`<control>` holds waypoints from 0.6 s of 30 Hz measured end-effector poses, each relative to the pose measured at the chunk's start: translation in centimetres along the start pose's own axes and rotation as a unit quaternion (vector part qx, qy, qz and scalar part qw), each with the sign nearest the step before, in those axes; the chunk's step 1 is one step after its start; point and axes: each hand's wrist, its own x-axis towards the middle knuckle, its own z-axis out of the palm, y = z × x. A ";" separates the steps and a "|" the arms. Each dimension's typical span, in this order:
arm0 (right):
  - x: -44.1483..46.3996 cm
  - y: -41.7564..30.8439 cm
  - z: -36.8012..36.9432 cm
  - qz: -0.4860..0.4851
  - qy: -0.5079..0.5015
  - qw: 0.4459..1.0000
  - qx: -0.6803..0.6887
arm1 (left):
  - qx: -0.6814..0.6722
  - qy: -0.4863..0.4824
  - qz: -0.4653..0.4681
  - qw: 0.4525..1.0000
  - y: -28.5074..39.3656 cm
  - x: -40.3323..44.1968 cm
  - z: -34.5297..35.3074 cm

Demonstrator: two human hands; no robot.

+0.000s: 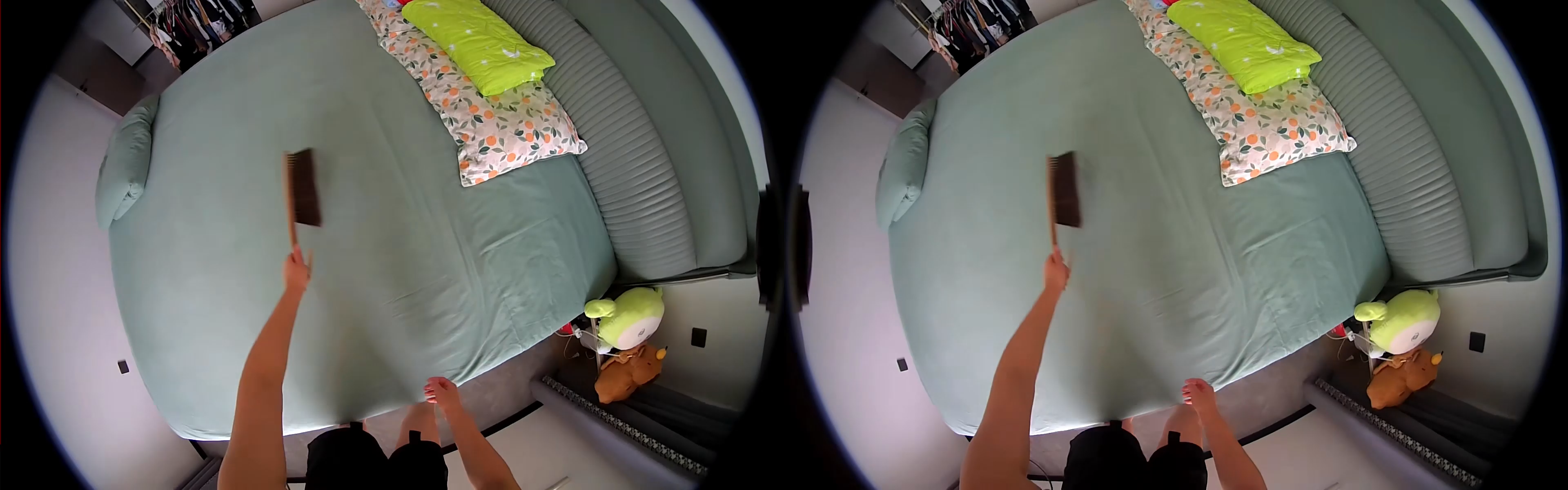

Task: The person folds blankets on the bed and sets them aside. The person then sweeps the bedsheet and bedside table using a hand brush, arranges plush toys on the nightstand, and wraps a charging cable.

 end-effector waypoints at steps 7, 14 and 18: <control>1.2 -4.6 -5.8 0.002 -0.027 1.000 -0.001 | -0.251 -0.076 -0.249 0.932 7.9 8.4 5.7; 4.7 -9.6 -14.0 0.007 0.022 1.000 -0.003 | 0.299 -0.516 0.194 0.779 9.9 -15.2 13.7; 5.6 -11.2 -15.2 -0.010 0.016 1.000 0.005 | 0.263 -0.358 0.217 0.869 10.0 -11.0 11.6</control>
